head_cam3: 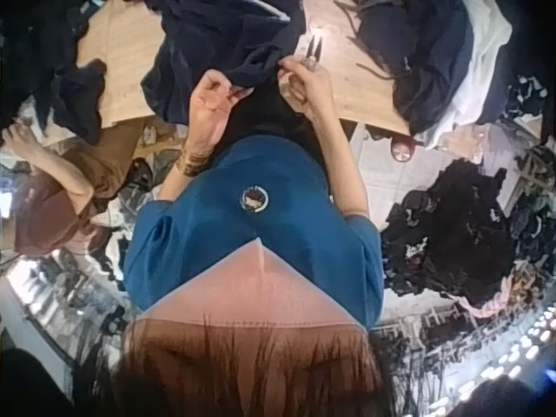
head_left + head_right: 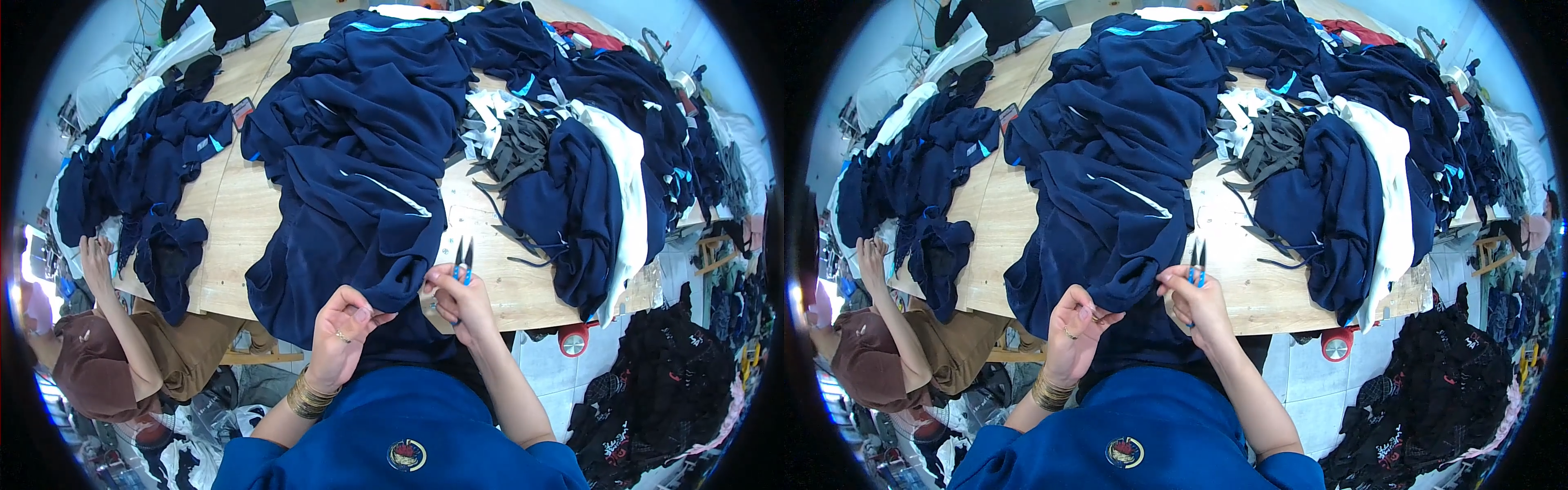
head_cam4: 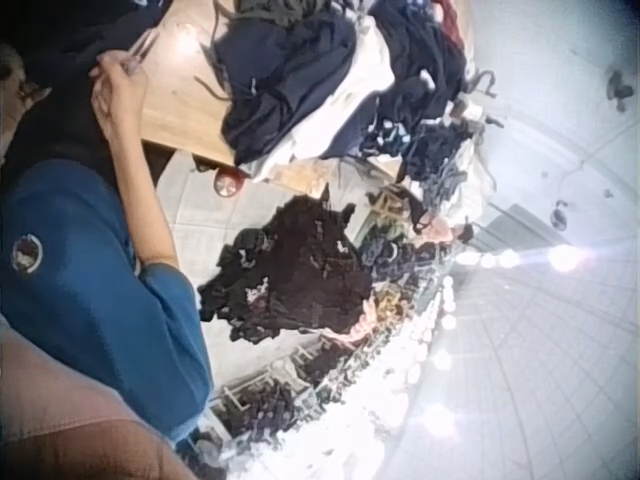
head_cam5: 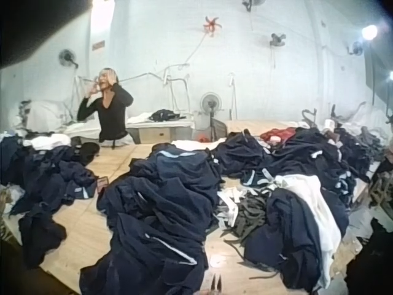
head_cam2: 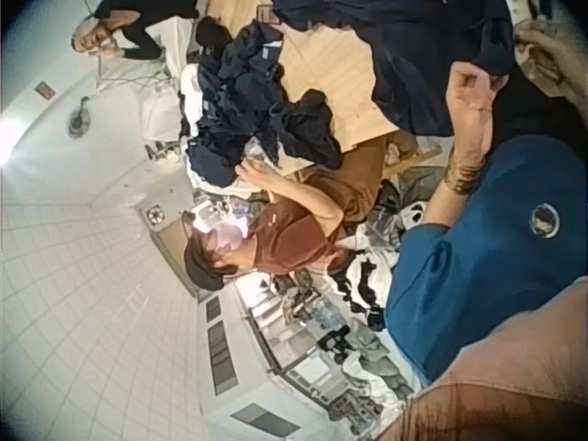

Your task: Trimming loose threads from blue athletic shorts using small hand-held thread snips.

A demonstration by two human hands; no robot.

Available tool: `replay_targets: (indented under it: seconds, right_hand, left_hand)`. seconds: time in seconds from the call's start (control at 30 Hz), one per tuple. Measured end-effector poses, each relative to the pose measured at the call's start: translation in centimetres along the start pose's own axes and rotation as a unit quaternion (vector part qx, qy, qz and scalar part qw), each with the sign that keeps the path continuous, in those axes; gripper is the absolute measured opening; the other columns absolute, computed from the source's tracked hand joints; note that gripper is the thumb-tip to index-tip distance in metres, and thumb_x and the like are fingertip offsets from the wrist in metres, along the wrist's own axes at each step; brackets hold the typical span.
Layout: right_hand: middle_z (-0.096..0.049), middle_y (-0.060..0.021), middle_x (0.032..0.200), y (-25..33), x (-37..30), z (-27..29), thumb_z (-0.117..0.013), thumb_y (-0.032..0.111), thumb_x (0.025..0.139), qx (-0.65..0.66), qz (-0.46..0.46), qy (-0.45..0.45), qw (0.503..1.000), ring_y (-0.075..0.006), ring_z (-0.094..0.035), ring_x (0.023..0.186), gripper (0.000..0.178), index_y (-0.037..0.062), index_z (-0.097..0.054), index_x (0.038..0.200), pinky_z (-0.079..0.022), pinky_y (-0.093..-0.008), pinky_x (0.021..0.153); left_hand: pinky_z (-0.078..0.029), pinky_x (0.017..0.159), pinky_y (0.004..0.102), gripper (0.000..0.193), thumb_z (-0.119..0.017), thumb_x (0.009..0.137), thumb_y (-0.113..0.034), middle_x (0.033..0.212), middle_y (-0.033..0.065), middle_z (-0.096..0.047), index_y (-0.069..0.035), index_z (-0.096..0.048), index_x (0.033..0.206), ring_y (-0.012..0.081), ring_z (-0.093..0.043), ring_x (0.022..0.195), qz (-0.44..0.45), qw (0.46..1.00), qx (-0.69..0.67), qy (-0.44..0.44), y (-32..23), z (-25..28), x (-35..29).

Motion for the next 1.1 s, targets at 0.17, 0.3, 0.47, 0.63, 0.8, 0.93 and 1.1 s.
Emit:
replay_targets:
  seconds: [0.17, 0.3, 0.47, 0.63, 0.8, 0.93, 1.1]
  right_hand:
    - [-0.055, 0.0007, 0.064, -1.0, -0.1, -0.2, -0.065, 0.011, 0.082, -0.075, 0.071, -0.082, 0.991, -0.0017, -0.032, 0.038, 0.016, 0.0005, -0.058, 0.091, -0.022, -0.0177, 0.035]
    - [-0.046, 0.0045, 0.055, -2.0, 0.0, -1.2, -0.066, 0.01, 0.081, -0.093, -0.036, -0.041, 0.994, -0.0025, -0.031, 0.037, 0.012, 0.0034, -0.057, 0.076, -0.021, -0.019, 0.034]
    - [-0.034, 0.0062, 0.047, -0.3, -0.6, -1.5, -0.063, 0.005, 0.081, -0.019, 0.033, -0.026, 0.999, -0.003, -0.027, 0.034, 0.02, 0.0109, -0.044, 0.076, -0.021, -0.0192, 0.033]
    - [-0.039, 0.0061, 0.052, 1.9, -2.8, -2.1, -0.061, 0.004, 0.082, 0.034, 0.077, -0.005, 0.996, -0.0015, -0.029, 0.036, 0.014, 0.0082, -0.048, 0.079, -0.02, -0.0186, 0.033]
    - [-0.04, 0.0038, 0.054, 1.6, -3.5, -2.2, -0.05, 0.005, 0.087, 0.073, 0.069, 0.055, 0.993, -0.0036, -0.026, 0.034, 0.005, 0.0082, -0.047, 0.087, -0.022, -0.0189, 0.033]
    - [-0.039, 0.0031, 0.052, 1.4, -3.8, -2.5, -0.053, 0.003, 0.086, 0.114, 0.051, 0.05, 0.991, -0.0042, -0.027, 0.034, 0.007, 0.0071, -0.047, 0.088, -0.023, -0.0186, 0.034]
    - [-0.042, 0.002, 0.056, 1.3, -4.4, -1.5, -0.05, 0.004, 0.086, 0.076, 0.088, 0.041, 0.992, -0.0038, -0.028, 0.032, 0.006, 0.0083, -0.046, 0.086, -0.024, -0.0183, 0.033]
  left_hand:
    - [-0.043, 0.095, 0.0422, 0.011, -0.054, 0.091, -0.016, 0.094, 0.009, -0.059, -0.007, -0.048, 0.091, 0.0193, -0.059, 0.096, 0.044, 0.993, -0.105, -0.029, 0.5, 2.3, -1.1]
    - [-0.043, 0.095, 0.0425, 0.011, -0.053, 0.091, -0.017, 0.097, 0.0101, -0.06, -0.008, -0.047, 0.092, 0.0203, -0.059, 0.097, 0.052, 0.99, -0.127, -0.042, 0.3, 1.7, -0.9]
    - [-0.042, 0.097, 0.0429, 0.009, -0.05, 0.093, -0.017, 0.106, 0.014, -0.059, -0.008, -0.047, 0.093, 0.0236, -0.058, 0.103, 0.038, 0.992, -0.117, -0.018, -0.2, 1.8, -0.9]
    - [-0.041, 0.098, 0.0436, 0.01, -0.048, 0.094, -0.018, 0.11, 0.0165, -0.058, -0.008, -0.046, 0.092, 0.0257, -0.056, 0.107, 0.021, 0.994, -0.108, -0.03, -0.4, 1.9, -0.5]
    - [-0.027, 0.107, 0.0476, 0.023, -0.054, 0.09, -0.029, 0.129, 0.0225, -0.046, -0.007, -0.049, 0.09, 0.0325, -0.033, 0.13, 0.189, 0.905, -0.379, 0.046, 3.2, 1.8, -2.0]
    - [-0.022, 0.109, 0.0476, 0.051, -0.058, 0.085, -0.039, 0.139, 0.0182, -0.034, -0.009, -0.046, 0.124, 0.0307, -0.027, 0.133, 0.342, 0.857, -0.355, 0.151, 6.1, -0.2, -3.1]
    - [-0.034, 0.103, 0.0438, 0.049, -0.049, 0.093, -0.033, 0.131, 0.0116, -0.046, -0.004, -0.038, 0.131, 0.0249, -0.042, 0.123, 0.15, 0.968, -0.196, 0.034, 3.4, 0.1, 0.1]
Point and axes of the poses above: each hand's wrist, its own x-axis towards the middle knuckle, its own z-axis out of the back of the hand, y = z × x, the point moved 2 cm from there along x, towards the middle knuckle
